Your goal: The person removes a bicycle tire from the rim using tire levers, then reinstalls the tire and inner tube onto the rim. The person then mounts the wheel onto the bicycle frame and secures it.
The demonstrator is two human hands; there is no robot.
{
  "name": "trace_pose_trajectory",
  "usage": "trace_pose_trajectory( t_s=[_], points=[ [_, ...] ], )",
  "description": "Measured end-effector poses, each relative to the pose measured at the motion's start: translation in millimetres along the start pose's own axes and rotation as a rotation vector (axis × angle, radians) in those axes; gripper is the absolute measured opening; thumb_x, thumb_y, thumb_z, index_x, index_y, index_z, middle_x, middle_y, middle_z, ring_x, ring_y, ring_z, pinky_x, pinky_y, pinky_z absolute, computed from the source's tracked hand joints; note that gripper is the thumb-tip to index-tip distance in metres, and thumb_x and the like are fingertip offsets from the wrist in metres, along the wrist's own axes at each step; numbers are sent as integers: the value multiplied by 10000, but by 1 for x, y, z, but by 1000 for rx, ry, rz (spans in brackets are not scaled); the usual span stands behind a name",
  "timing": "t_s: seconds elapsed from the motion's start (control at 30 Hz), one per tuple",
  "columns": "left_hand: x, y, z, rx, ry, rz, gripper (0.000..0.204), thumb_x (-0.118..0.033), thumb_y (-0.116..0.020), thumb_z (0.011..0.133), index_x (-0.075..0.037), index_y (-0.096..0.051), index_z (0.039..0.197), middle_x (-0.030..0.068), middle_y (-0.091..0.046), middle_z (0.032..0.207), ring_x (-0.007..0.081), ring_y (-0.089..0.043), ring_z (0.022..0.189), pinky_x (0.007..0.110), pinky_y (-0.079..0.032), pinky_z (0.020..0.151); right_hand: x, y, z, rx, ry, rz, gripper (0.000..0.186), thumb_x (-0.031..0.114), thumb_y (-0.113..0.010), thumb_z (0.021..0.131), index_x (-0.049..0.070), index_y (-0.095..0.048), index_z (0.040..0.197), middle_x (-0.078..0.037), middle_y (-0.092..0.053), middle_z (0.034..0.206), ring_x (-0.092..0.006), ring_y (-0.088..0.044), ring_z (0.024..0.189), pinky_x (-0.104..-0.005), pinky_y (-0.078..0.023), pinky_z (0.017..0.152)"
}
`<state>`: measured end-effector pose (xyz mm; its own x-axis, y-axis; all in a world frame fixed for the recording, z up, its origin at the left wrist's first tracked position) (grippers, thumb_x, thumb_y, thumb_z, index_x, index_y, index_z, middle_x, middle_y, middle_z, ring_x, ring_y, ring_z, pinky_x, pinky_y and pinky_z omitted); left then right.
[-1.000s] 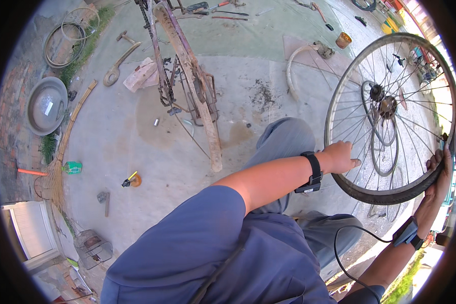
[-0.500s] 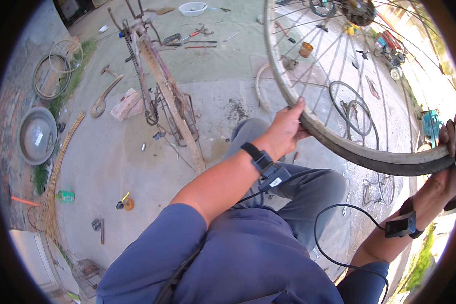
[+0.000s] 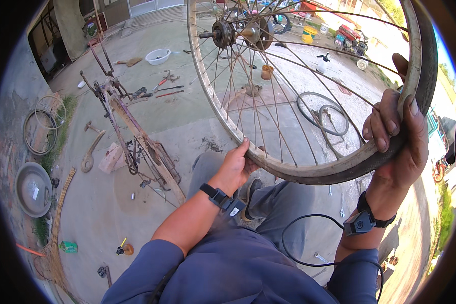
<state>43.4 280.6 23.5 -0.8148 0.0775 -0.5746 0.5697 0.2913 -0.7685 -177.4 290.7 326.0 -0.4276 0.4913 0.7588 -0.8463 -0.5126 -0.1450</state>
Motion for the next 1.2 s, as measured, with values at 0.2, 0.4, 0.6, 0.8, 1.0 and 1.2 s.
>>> trace_pose_trajectory(
  t_s=[0.2, 0.4, 0.6, 0.8, 1.0, 1.2],
  points=[
    [13, 6, 2, -19, 40, -26, 351, -387, -478, 1115, -49, -573, 1126, 197, -730, 1093, 295, -739, 949, 441, -624, 841, -3, -3, -10, -27, -36, 7, 598, 270, -622, 999, -72, -469, 1465, -13, -482, 693, -88, -463, 514, -252, -453, 528],
    [24, 14, 5, -34, 79, -3, 382, -379, -448, 1123, -15, -553, 1176, 219, -724, 1120, 298, -739, 950, 437, -623, 850, -9, -15, -16, -69, -46, -109, 653, 310, -597, 1016, -83, -409, 1503, -5, -442, 681, -81, -460, 506, -279, -534, 585],
    [36, 22, 7, -37, 99, 8, 419, -392, -416, 1129, -1, -554, 1187, 209, -726, 1118, 291, -742, 968, 420, -625, 851, -13, -16, -14, -45, -102, -120, 650, 309, -605, 1010, -89, -421, 1489, -11, -457, 693, -97, -480, 525, -288, -534, 600],
    [38, 22, 1, -96, 192, 56, 456, -424, -404, 1126, -6, -575, 1190, 180, -735, 1098, 284, -748, 970, 426, -621, 872, -22, -8, -12, -35, -160, -107, 615, 295, -580, 1027, -78, -429, 1491, -15, -468, 723, -99, -491, 565, -285, -536, 638],
    [74, 38, 2, -105, 271, 80, 519, -482, -376, 1123, -19, -610, 1131, 151, -731, 1107, 275, -740, 1017, 450, -587, 912, -49, 5, -6, 16, -236, -106, 504, 262, -542, 1064, -45, -477, 1460, -17, -463, 777, -93, -467, 614, -271, -512, 668],
    [111, 75, 16, -179, 371, 2, 496, -473, -350, 1127, -27, -558, 1185, 129, -707, 1082, 258, -735, 964, 463, -619, 825, -122, 5, 6, 30, -384, -63, 405, 279, -644, 1021, 4, -583, 1312, -39, -546, 800, -116, -518, 627, -256, -482, 635]
  ],
)
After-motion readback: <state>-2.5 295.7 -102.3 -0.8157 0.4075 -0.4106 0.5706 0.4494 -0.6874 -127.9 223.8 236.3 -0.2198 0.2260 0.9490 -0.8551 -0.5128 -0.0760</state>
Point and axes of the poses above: each hand's wrist, its own z-axis towards the middle knuckle, its own y-axis out of the back of the hand, x = y × z, the point moved 1 cm from there along z, towards the middle knuckle
